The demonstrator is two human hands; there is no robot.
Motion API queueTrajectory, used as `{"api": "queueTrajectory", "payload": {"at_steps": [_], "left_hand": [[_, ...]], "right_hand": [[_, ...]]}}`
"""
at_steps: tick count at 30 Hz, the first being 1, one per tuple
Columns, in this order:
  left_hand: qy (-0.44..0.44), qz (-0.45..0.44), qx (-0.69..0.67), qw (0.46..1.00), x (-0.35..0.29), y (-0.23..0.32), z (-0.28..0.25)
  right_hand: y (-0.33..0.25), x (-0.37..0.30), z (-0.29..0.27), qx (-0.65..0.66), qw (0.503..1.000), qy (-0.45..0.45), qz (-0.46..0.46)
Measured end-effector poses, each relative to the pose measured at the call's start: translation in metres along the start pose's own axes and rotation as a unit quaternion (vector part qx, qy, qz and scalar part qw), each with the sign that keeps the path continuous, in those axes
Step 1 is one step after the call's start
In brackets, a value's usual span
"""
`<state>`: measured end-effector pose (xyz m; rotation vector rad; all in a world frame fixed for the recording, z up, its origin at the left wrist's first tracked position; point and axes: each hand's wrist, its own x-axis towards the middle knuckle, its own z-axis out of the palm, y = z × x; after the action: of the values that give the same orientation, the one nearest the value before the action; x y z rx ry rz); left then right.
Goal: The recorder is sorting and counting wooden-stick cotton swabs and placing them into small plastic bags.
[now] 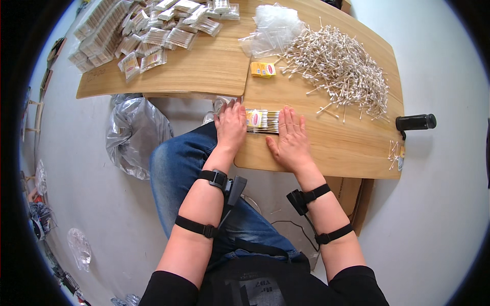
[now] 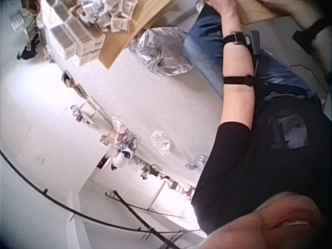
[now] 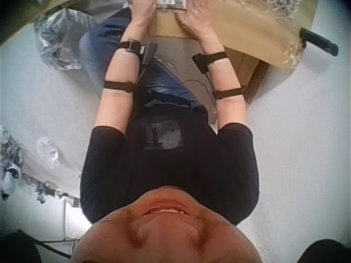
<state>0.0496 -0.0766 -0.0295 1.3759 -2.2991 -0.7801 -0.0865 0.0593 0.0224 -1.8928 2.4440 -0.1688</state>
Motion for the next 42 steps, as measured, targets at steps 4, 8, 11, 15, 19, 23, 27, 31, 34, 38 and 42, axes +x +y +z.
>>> {"api": "queueTrajectory", "payload": {"at_steps": [4,8,11,15,19,23,27,31,34,38,42], "left_hand": [[-0.005,0.009,0.013,1.000,0.001,-0.001,-0.003],[-0.003,0.014,0.023,1.000,0.001,-0.001,-0.005],[0.002,0.019,0.012,1.000,0.001,0.004,-0.005],[0.003,0.020,0.032,0.999,0.000,0.003,-0.007],[0.009,0.017,0.031,0.999,0.000,0.006,-0.006],[0.020,0.020,0.019,0.999,0.000,0.008,-0.001],[0.024,-0.024,-0.085,0.996,0.004,-0.001,-0.004],[0.129,-0.117,-0.312,0.934,0.005,-0.005,-0.006],[0.126,-0.185,-0.280,0.933,0.006,-0.012,-0.018],[0.065,-0.245,-0.304,0.918,-0.001,-0.021,-0.014],[0.033,-0.267,-0.429,0.862,-0.006,-0.025,-0.015]], "right_hand": [[-0.001,0.002,0.001,0.012,0.999,0.005,-0.034],[0.003,0.006,-0.002,0.011,1.000,-0.011,-0.008],[0.003,0.006,-0.001,-0.001,1.000,0.011,0.005],[-0.011,0.005,0.004,-0.001,1.000,-0.006,-0.022],[-0.025,0.006,0.006,0.017,1.000,0.006,-0.021],[-0.030,0.009,0.002,0.032,0.999,-0.004,0.008],[-0.032,0.011,-0.001,0.030,0.999,-0.011,0.007],[-0.026,0.008,0.006,0.081,0.995,0.051,0.014],[-0.026,0.013,0.007,0.092,0.991,0.094,0.023],[-0.030,0.022,0.006,0.070,0.994,0.082,0.009],[-0.031,0.010,0.009,0.069,0.995,0.072,0.015]]}}
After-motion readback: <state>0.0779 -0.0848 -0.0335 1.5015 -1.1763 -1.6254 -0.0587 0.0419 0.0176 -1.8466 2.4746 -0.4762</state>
